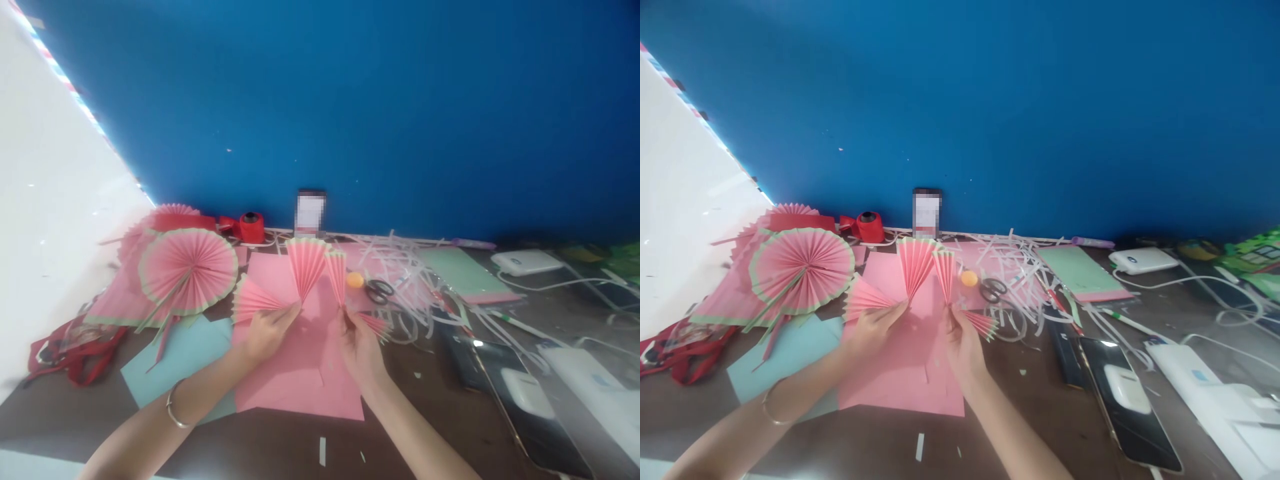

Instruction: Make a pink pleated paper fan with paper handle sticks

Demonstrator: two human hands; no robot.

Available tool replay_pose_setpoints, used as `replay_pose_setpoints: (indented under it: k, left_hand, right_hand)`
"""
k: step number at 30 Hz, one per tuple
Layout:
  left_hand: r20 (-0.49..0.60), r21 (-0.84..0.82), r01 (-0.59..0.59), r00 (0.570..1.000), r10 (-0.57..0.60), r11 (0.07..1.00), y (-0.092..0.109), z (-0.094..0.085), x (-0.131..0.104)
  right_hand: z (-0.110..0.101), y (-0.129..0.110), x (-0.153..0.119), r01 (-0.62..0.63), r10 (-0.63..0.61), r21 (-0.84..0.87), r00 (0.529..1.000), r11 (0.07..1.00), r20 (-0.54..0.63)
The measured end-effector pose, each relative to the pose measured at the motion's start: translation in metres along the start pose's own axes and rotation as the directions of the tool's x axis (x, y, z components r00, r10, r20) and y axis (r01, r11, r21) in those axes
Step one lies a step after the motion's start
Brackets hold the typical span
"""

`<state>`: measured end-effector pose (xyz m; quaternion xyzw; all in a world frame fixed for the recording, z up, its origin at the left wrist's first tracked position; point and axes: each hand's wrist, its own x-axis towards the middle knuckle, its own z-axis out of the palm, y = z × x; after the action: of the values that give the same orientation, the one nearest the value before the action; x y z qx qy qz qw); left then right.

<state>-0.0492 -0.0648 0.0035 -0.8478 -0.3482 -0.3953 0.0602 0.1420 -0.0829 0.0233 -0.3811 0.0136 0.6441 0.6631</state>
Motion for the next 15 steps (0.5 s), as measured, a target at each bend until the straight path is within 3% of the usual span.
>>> replay_pose_setpoints:
  k: [6, 9, 15]
  left_hand:
    - [0.006, -0.001, -0.020, 1.000, 0.020, 1.000, -0.006, 0.001, -0.004]
    - [-0.010, -0.040, 0.060, 0.998, -0.061, 0.997, -0.008, 0.004, -0.002]
    - [0.011, -0.135, 0.147, 0.989, -0.147, 0.980, -0.013, 0.007, 0.003]
  right_hand:
    - [0.002, -0.019, 0.005, 0.137, -0.138, 0.023, 0.989, 0.990, 0.053]
    - [0.001, -0.024, 0.008, 0.161, -0.162, 0.014, 0.983, 0.987, 0.088]
    - [-0.005, -0.024, 0.014, 0.159, -0.155, -0.071, 0.987, 0.985, 0.051]
